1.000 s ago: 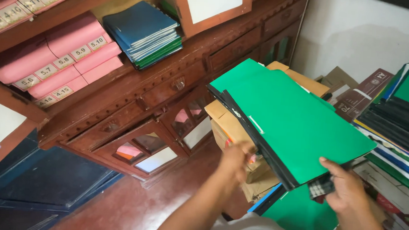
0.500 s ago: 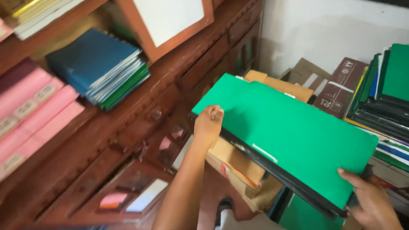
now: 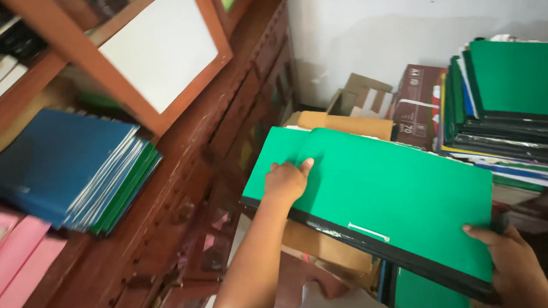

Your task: Wiping dust off plastic folders using a cloth in an archive storage area.

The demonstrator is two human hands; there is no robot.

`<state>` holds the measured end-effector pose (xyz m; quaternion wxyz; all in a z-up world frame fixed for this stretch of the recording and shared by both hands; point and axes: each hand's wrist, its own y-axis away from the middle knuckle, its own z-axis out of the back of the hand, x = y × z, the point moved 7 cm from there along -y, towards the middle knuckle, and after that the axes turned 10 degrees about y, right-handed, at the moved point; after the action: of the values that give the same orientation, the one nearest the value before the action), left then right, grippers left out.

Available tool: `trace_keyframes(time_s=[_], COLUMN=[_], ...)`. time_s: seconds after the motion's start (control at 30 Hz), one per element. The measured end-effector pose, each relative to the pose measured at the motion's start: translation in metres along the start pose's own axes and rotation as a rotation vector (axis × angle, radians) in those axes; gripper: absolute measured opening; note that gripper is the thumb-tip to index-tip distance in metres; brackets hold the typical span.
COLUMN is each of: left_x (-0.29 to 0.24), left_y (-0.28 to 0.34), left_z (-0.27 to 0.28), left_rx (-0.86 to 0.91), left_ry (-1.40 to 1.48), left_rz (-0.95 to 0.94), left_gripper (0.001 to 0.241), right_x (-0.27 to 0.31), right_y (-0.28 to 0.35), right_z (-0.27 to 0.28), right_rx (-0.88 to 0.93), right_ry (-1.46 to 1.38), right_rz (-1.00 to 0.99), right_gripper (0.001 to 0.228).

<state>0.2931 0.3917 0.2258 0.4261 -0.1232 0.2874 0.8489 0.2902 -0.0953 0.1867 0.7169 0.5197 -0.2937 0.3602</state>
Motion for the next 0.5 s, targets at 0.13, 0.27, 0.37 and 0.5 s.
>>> trace_keyframes(time_s=[0.13,0.27,0.37,0.5], left_x=[0.002,-0.001,-0.003,0.003], left_y=[-0.006,0.001,0.010,0.003], left_z=[0.002,0.010,0.014,0.013], left_rx=[0.041,0.191,0.229,0.154], left_ry=[0.065,0.231,0.300,0.267], left_rz=[0.015,0.001,-0.039,-0.180], left_gripper=[0.090,0.096,0.093,0.070], right_x=[0.021,0.010,-0.001,0.066], right_y=[0.026,0.018,0.009,0.064], right_z=[-0.004,-0.004,0.001,-0.013], right_rx=[-0.129,-0.109,-0.133,-0.227], right_ry=[0.087,0.062,0.067,0.197], right_rz=[-0.040,-0.068,-0.054,0.021], right_gripper=[0.031,0.033,0.030,0.043])
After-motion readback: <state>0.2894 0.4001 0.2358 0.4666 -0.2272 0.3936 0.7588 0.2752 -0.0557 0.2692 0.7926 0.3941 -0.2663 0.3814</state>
